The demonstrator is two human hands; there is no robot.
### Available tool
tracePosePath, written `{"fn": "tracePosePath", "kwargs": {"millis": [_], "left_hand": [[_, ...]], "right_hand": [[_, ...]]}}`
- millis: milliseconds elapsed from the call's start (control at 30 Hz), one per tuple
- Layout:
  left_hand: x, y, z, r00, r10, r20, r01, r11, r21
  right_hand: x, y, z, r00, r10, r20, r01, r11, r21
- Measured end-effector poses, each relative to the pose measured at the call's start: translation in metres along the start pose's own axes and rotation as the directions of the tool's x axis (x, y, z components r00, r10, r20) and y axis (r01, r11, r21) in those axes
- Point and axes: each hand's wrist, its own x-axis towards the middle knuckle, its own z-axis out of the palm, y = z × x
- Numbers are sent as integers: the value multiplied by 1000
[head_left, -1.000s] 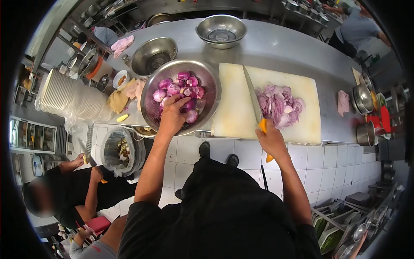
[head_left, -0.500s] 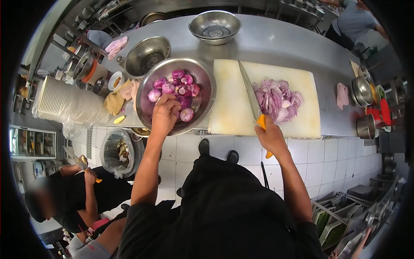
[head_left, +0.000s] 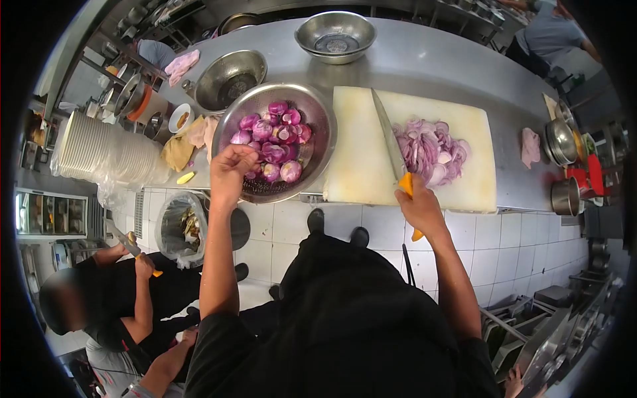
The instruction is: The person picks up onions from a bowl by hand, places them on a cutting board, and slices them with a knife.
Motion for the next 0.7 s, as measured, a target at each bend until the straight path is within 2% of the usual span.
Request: {"fn": "tracePosePath", "kwargs": {"millis": [67,133,267,367,467,500,600,633,700], "left_hand": [[0,7,-12,996,33,-77,-33,999,-1],[0,10,-27,990,68,-127,-61,997,56],[1,6,-43,984,45,-174,-50,999,-19],[2,10,-33,962,-45,-270,-60,928,-368],[5,12,-34,955,-11,-296,-41,985,-169],[11,10,-36,973,10,-230,-32,995,-96],[14,22,-39,948,47,-315,-133,957,-256],[14,30,-39,954,36,-297,-143,927,-347],[14,43,-39,961,70,-269,-163,926,-341]], "right_hand": [[-1,-4,-4,1000,24,13,-24,1000,0],[0,0,-2,1000,-27,-15,27,1000,-4],[0,-1,-3,999,-43,-16,43,999,14],[2,0,-2,999,-36,0,36,999,27],[4,3,0,999,-31,-9,31,1000,5],[-1,5,3,1000,-30,-5,30,999,-11],[3,8,3,999,-37,-15,37,999,-8],[2,10,3,1000,-26,9,25,999,19],[9,6,1,1000,-22,14,22,999,47]]}}
